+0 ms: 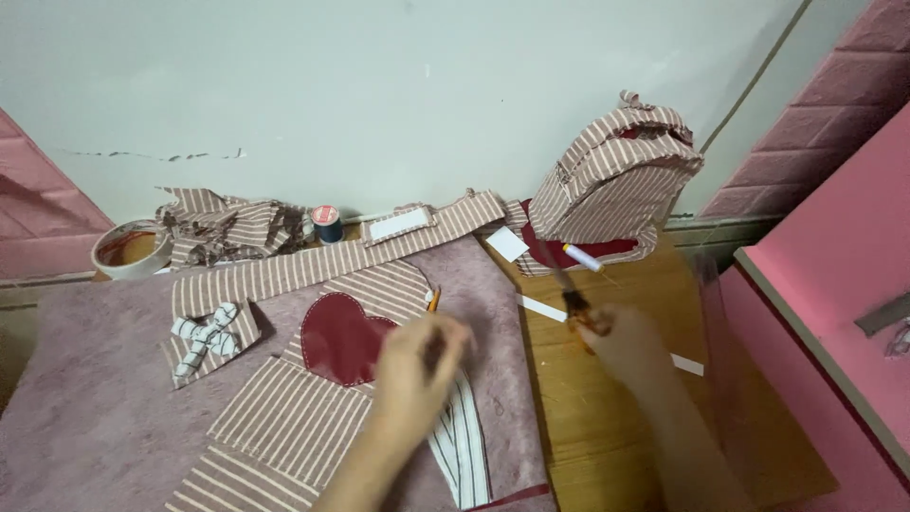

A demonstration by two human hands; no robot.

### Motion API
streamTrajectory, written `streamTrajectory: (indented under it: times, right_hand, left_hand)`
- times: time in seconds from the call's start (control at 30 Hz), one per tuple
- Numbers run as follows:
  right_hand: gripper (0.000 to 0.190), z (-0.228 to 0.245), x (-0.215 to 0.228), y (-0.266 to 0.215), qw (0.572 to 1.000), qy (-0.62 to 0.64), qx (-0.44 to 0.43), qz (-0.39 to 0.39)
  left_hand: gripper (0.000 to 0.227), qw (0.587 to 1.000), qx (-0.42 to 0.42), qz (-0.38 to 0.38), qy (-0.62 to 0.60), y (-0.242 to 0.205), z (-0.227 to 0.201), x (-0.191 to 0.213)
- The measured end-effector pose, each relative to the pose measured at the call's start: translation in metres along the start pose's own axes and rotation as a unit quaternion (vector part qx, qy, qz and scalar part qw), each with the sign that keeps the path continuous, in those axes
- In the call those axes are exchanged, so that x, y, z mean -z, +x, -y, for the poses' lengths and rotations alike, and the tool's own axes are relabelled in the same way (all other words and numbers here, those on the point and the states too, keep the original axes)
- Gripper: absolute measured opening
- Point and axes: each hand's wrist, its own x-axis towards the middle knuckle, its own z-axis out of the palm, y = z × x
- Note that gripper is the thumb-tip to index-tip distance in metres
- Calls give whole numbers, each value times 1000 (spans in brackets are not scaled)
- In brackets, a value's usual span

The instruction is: Hand-sewing and assembling small fabric components to create a structure, using a needle, thread, scissors, and a pencil.

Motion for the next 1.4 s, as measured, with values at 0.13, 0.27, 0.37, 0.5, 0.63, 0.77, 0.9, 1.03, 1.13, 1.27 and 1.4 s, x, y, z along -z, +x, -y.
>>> streamTrajectory:
  times: [0.13,0.27,0.37,0.5,0.63,0.77,0.9,1.03,1.13,1.27,1.4]
  right_hand:
    - [74,3,17,-17,996,-53,-37,-62]
    - [56,-15,5,-1,988,-125,-2,-85]
    - [52,-14,3,-2,986,-129,15,-107]
    - [42,29,8,-31,988,-93,20,-122]
    - [22,66,-6,-37,988,30,129,-84]
    - [27,96,-20,-36,963,166,212,24]
    - [40,89,-55,-12,889,304,336,62]
    - [31,80,-64,-10,848,395,345,81]
    - [23,76,-68,-7,852,417,292,119]
    - [24,72,-63,-5,865,445,178,147]
    - [9,69,-46,-1,747,640,156,86]
  left_hand:
    - [14,965,107,-194,142,9,24,25]
    - [15,937,168,-186,245,12,62,31]
    - [20,940,187,-101,268,11,56,27]
    - [33,952,182,39,245,12,14,31]
    - [12,963,155,37,217,13,24,21]
    - [11,978,197,-35,-54,17,28,19]
    - [11,935,266,2,-235,17,38,8]
    - [13,926,207,-3,-315,15,50,-8]
    - [6,940,188,14,-286,10,57,-11]
    - [13,962,204,20,-182,17,32,17]
    - [19,923,153,181,-302,15,38,48]
